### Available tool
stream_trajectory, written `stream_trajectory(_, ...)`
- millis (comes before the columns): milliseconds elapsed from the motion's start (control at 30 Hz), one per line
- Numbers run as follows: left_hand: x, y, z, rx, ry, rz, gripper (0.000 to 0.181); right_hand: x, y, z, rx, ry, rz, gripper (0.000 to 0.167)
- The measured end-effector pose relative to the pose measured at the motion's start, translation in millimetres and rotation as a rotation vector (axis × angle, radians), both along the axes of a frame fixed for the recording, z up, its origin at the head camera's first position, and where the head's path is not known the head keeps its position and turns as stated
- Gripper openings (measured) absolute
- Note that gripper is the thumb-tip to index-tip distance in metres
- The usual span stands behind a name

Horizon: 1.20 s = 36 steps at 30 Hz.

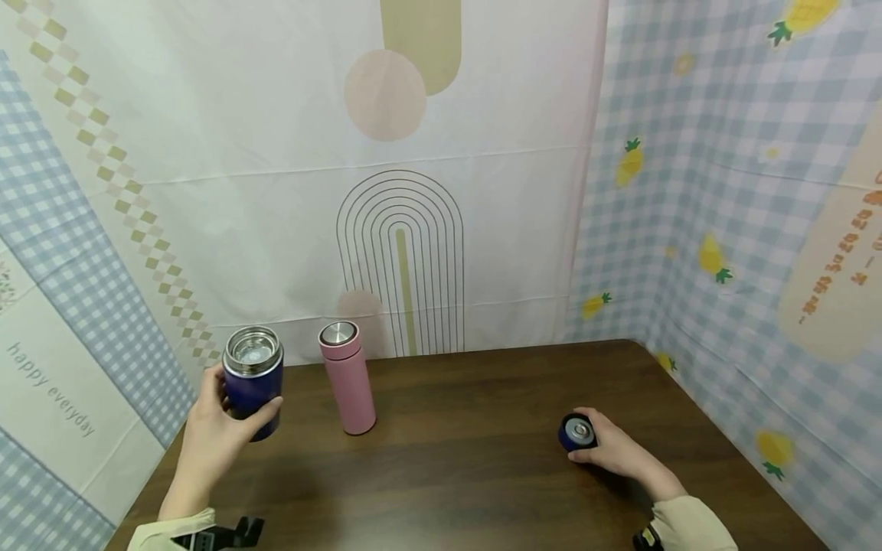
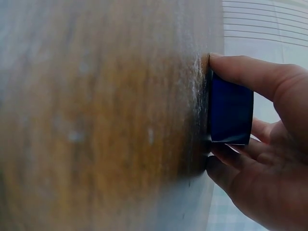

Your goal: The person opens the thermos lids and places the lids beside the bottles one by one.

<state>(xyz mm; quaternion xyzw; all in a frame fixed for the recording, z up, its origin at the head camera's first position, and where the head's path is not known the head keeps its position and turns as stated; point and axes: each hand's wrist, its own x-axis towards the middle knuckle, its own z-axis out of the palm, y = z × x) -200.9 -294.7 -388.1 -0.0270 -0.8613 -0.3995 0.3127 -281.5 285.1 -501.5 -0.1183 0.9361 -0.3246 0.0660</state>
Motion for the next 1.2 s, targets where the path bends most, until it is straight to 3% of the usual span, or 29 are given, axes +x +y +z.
stream_trajectory(333,-9.5,-17.5,-23.7,0.020,-0.142,0.079,0.082,1.9,-0.4,0.2,-0.021,-0.010,-0.002,0.088)
stream_trajectory(633,-19.9,-27.0,-46.6,0.013,-0.235,0.102,0.087,2.8,0.2,0.3,-0.034,0.001,0.006,0.086)
stream_trajectory(1200,-27.1,-32.0,-60.5,0.015,-0.359,0.067,0.092,2.6,0.8,0.2,-0.043,0.003,0.008,0.086)
